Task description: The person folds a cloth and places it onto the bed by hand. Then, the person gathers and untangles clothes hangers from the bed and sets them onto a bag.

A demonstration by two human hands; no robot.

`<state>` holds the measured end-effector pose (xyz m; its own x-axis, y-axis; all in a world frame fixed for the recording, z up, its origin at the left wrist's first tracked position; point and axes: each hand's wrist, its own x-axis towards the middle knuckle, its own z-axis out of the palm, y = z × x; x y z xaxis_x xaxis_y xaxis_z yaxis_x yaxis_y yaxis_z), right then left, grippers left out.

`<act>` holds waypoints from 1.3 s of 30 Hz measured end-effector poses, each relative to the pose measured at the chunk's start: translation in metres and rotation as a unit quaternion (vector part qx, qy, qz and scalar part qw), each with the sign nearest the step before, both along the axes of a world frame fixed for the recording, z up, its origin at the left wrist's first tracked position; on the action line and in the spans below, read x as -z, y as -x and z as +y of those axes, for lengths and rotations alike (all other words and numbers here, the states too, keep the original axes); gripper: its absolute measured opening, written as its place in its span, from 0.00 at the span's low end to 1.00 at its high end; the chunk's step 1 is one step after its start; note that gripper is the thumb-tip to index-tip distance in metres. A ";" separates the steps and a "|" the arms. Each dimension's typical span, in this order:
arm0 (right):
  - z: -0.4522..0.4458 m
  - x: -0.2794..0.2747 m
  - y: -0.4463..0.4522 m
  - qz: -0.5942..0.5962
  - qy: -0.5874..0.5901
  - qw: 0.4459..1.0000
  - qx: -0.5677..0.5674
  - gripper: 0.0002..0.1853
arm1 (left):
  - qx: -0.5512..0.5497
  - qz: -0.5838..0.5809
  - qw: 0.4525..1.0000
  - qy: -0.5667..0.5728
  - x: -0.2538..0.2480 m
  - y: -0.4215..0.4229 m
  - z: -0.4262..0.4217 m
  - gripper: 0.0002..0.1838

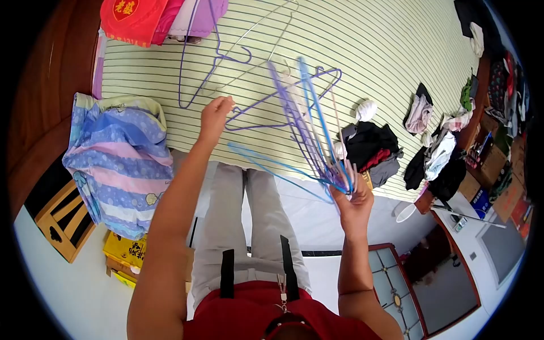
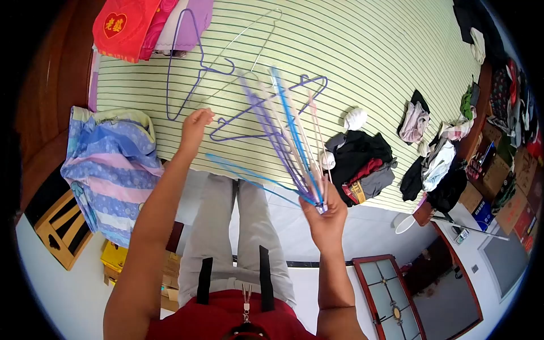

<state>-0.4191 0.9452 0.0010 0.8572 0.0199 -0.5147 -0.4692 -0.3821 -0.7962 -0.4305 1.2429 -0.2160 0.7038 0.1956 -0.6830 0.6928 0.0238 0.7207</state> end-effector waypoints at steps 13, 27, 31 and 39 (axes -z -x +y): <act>-0.020 0.018 0.004 0.023 -0.068 0.966 0.249 0.16 | 0.445 -0.079 0.811 -0.372 0.106 0.083 -0.103 0.20; 0.012 0.013 -0.013 -0.030 -0.088 0.969 0.229 0.20 | 0.412 -0.126 0.772 -0.467 0.086 0.133 -0.031 0.07; 0.019 0.001 -0.020 -0.074 -0.055 0.978 0.185 0.19 | 0.463 -0.180 0.748 -0.440 0.025 0.136 0.002 0.03; 0.032 0.004 -0.029 -0.057 0.011 0.998 0.008 0.10 | 0.491 -0.297 0.755 -0.316 -0.112 0.081 0.045 0.18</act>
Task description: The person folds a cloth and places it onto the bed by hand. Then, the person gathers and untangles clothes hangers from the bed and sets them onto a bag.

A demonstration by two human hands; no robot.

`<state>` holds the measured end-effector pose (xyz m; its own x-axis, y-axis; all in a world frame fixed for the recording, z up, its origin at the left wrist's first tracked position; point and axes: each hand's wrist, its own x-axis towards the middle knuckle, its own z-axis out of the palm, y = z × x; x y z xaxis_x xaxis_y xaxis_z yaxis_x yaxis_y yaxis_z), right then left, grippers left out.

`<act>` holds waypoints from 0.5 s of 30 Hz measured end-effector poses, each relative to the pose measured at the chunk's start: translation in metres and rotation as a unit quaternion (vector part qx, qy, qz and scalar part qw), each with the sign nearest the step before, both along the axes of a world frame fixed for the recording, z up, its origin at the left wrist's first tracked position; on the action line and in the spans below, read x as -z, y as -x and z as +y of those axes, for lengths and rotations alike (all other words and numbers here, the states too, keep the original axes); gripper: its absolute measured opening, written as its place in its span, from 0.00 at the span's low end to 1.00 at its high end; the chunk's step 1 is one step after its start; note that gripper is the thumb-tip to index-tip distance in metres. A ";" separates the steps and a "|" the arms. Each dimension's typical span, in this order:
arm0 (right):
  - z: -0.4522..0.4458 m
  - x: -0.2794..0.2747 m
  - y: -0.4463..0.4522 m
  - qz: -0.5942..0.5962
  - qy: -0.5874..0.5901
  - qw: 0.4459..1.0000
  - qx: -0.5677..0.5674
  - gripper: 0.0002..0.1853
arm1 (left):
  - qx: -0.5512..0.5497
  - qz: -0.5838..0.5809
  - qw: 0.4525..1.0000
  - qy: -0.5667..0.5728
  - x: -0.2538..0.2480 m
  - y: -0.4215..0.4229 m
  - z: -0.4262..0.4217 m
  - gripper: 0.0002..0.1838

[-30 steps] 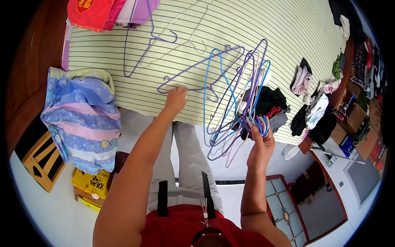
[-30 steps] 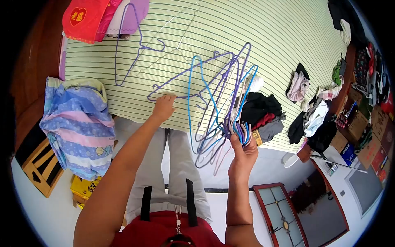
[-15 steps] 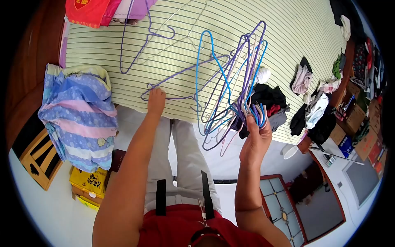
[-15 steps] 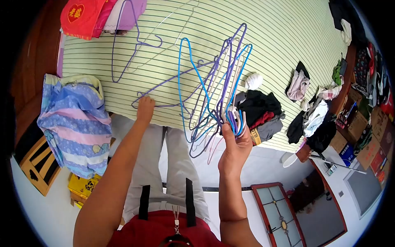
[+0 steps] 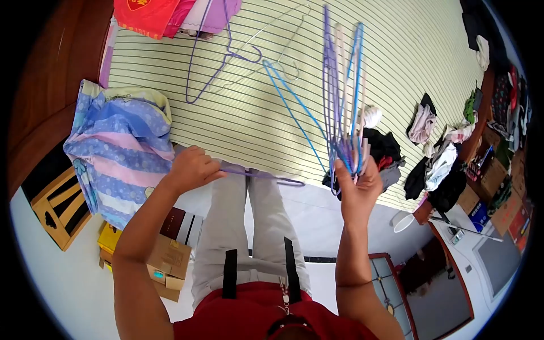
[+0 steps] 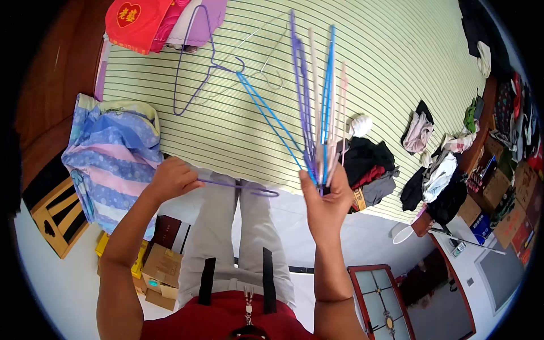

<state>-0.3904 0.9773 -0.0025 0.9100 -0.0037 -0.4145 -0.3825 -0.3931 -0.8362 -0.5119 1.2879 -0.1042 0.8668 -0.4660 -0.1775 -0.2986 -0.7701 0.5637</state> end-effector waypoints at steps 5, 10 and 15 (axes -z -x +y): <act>0.012 0.011 0.015 0.105 -0.069 0.986 -0.112 0.10 | -0.023 -0.088 0.994 0.054 -0.023 -0.022 -0.008 0.22; 0.017 0.006 0.023 0.258 -0.145 0.947 -0.121 0.08 | -0.019 -0.119 0.989 0.088 -0.016 -0.021 -0.014 0.23; 0.009 0.020 0.026 0.233 -0.179 0.954 -0.063 0.10 | 0.041 -0.129 0.986 0.096 -0.023 -0.016 -0.012 0.23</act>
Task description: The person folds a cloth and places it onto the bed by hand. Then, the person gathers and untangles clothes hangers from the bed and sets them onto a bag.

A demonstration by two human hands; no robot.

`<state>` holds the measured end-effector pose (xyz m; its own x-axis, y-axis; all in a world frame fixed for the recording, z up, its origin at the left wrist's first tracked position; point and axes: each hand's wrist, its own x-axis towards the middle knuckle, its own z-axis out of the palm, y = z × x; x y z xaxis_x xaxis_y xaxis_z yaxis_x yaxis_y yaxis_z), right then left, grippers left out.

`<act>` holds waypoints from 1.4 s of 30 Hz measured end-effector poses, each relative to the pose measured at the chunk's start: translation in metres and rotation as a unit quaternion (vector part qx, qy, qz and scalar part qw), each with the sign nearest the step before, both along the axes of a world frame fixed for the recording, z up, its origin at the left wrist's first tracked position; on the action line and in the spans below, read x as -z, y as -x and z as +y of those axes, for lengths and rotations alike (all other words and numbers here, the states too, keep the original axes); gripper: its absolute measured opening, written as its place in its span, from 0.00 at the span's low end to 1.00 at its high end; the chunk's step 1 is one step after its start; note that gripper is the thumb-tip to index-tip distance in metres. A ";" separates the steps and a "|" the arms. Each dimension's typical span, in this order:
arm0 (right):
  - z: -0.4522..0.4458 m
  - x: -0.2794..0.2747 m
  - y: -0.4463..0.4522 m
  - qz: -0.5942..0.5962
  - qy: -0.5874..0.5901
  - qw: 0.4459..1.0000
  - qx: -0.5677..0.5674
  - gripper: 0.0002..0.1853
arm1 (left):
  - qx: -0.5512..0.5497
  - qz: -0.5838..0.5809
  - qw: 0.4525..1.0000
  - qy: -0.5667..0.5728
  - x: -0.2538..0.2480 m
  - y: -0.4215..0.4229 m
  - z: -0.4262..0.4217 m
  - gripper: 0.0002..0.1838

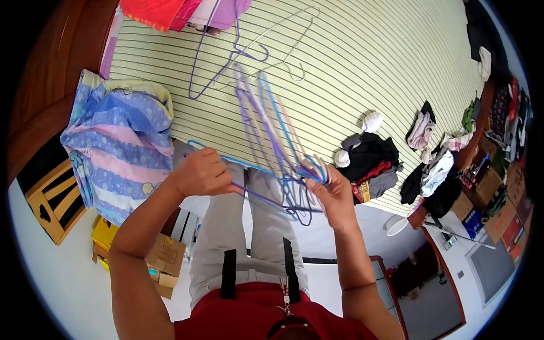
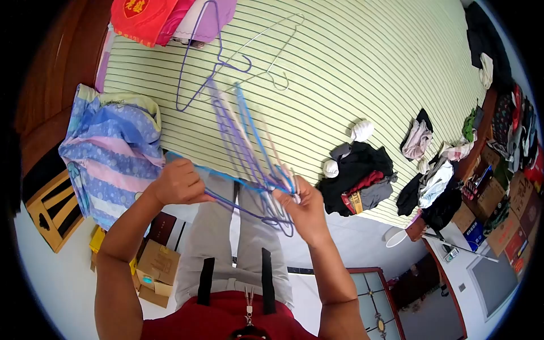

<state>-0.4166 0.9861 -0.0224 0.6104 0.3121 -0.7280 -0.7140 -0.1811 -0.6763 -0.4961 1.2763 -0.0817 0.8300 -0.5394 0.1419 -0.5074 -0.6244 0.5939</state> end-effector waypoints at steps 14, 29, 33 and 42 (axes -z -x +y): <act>-0.012 -0.021 -0.012 0.053 -0.019 0.989 -0.135 0.12 | -0.070 0.049 0.996 0.021 0.025 -0.004 0.009 0.24; -0.005 -0.015 0.000 -0.119 -0.014 0.969 -0.218 0.16 | -0.138 0.056 0.989 0.019 0.051 -0.016 0.003 0.19; -0.015 -0.005 0.009 -0.068 0.076 0.993 -0.052 0.11 | -0.259 -0.007 0.965 -0.031 0.073 -0.047 -0.006 0.23; -0.024 0.002 0.011 -0.040 0.106 0.974 0.198 0.14 | -0.269 0.141 0.932 -0.200 0.192 -0.120 -0.014 0.20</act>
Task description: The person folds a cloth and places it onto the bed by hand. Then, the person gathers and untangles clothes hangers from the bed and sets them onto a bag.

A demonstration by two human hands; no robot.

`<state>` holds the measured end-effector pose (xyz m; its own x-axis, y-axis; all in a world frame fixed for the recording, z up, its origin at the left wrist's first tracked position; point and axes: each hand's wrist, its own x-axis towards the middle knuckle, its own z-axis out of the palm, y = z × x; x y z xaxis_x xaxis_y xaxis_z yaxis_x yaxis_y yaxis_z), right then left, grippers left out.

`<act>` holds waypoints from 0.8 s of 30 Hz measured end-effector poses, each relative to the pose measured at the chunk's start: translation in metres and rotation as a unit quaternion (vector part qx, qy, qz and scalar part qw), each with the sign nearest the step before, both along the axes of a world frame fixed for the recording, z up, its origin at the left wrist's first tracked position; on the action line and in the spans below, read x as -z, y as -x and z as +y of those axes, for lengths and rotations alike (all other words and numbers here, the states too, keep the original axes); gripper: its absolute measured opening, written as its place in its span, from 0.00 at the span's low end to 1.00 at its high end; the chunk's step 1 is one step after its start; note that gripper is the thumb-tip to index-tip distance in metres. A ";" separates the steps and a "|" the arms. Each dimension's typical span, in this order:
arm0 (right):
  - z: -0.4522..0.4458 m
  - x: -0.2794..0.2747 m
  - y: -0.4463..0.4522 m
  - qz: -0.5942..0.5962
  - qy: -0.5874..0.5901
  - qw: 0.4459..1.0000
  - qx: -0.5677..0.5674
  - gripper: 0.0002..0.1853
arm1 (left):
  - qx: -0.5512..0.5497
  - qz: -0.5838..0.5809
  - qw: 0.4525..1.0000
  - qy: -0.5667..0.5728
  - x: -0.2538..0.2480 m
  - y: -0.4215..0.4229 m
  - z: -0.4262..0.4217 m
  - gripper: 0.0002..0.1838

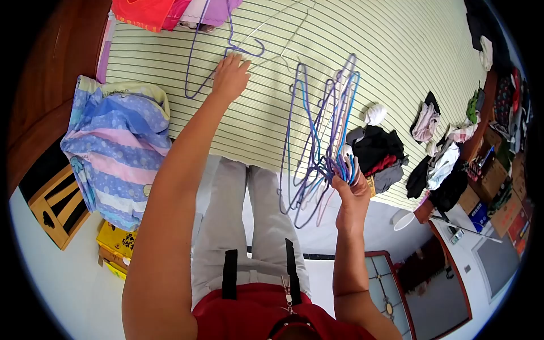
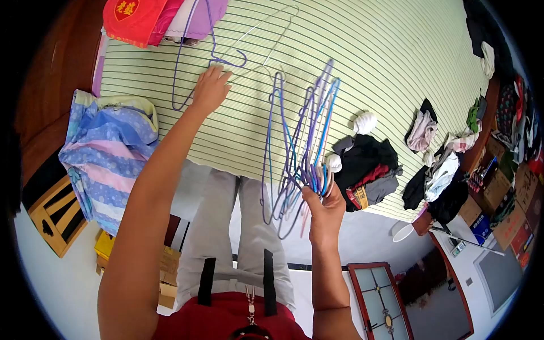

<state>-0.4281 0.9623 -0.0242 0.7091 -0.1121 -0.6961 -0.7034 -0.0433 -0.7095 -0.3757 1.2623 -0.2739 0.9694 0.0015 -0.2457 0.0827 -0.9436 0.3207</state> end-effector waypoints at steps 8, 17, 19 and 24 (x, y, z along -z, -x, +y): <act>-0.022 0.017 0.023 0.022 -0.029 0.997 0.073 0.17 | 0.052 0.097 0.990 -0.084 0.027 -0.022 -0.014 0.17; -0.033 0.020 0.024 0.047 -0.056 0.988 0.137 0.17 | 0.184 0.019 0.952 -0.245 0.046 0.004 -0.014 0.09; -0.035 0.020 0.025 0.049 -0.057 0.987 0.143 0.16 | 0.231 0.018 0.919 -0.319 0.050 0.008 -0.011 0.10; -0.040 0.018 0.020 0.050 -0.075 0.985 0.148 0.16 | 0.319 0.080 0.845 -0.422 0.043 -0.006 -0.012 0.13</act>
